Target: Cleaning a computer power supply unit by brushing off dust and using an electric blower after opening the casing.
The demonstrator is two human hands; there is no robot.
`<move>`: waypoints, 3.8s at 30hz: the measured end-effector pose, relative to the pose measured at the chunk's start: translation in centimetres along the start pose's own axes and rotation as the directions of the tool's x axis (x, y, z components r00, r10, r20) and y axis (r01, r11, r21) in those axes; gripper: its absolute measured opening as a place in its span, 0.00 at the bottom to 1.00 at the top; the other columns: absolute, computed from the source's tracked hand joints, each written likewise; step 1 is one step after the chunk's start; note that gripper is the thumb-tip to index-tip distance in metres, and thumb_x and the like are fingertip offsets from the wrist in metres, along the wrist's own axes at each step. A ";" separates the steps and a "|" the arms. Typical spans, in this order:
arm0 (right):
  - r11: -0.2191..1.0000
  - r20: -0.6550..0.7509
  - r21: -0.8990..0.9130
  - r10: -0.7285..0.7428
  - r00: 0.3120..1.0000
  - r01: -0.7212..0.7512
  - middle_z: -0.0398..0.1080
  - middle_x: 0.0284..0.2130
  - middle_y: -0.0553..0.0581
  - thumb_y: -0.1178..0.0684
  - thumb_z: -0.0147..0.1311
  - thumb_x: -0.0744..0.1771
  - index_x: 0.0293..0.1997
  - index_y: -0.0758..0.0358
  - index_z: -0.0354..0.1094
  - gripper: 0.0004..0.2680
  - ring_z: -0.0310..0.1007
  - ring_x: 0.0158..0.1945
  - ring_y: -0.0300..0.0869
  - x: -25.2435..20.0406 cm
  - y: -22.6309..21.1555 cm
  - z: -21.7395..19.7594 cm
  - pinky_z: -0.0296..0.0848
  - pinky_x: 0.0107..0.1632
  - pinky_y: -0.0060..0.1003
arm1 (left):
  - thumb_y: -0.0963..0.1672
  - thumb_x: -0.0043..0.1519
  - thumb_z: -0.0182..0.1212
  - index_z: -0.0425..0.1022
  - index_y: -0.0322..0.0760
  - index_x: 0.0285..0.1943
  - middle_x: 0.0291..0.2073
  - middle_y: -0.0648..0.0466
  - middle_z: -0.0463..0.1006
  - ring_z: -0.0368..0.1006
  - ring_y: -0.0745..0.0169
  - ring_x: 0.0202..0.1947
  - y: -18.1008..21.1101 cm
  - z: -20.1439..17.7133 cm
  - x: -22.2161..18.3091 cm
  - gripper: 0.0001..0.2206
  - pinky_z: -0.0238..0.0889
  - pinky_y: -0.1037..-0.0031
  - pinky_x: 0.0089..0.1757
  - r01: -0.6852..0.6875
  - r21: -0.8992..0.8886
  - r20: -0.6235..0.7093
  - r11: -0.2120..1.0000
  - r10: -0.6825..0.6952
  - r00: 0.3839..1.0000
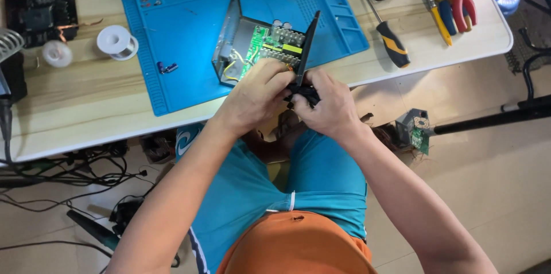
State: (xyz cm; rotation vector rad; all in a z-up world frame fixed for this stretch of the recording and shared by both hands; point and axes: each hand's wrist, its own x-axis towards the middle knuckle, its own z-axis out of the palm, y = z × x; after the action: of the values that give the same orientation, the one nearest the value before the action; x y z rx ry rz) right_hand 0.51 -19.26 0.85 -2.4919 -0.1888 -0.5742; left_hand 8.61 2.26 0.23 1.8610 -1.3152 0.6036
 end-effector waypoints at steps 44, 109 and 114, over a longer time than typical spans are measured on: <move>0.671 0.070 0.587 0.515 0.854 -0.453 0.77 0.43 0.69 0.45 0.53 0.76 0.63 0.70 0.73 0.15 0.83 0.44 0.52 -19.5 6.5 1.4 0.82 0.48 0.51 | 0.43 0.68 0.75 0.74 0.31 0.67 0.49 0.38 0.77 0.74 0.28 0.50 -2.6 -6.8 -2.0 0.21 0.74 0.46 0.50 0.690 0.122 -0.345 0.714 -0.621 0.704; 0.872 0.991 -0.122 0.136 -0.006 -0.475 0.67 0.60 0.60 0.17 0.49 0.66 0.52 0.46 0.65 0.25 0.67 0.66 0.52 -17.5 13.5 19.8 0.66 0.65 0.54 | 0.59 0.60 0.73 0.89 0.32 0.33 0.25 0.44 0.85 0.84 0.39 0.38 -2.7 -4.9 -6.0 0.26 0.72 0.53 0.43 0.867 0.490 -0.420 0.095 -0.845 0.330; 0.685 0.944 0.285 -0.079 0.320 -0.670 0.49 0.82 0.56 0.24 0.52 0.67 0.84 0.40 0.49 0.34 0.47 0.83 0.61 -20.7 14.9 20.0 0.48 0.83 0.63 | 0.41 0.62 0.78 0.86 0.26 0.55 0.45 0.47 0.85 0.82 0.52 0.49 -1.5 -4.7 -5.3 0.15 0.73 0.66 0.56 0.789 0.419 -0.475 0.450 -0.632 0.613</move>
State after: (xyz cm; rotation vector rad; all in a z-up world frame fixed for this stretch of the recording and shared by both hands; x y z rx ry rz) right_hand -7.07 -20.60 -30.59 -1.7180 -0.2256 1.0332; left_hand 8.31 9.33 -1.31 2.4965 -0.0125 0.7877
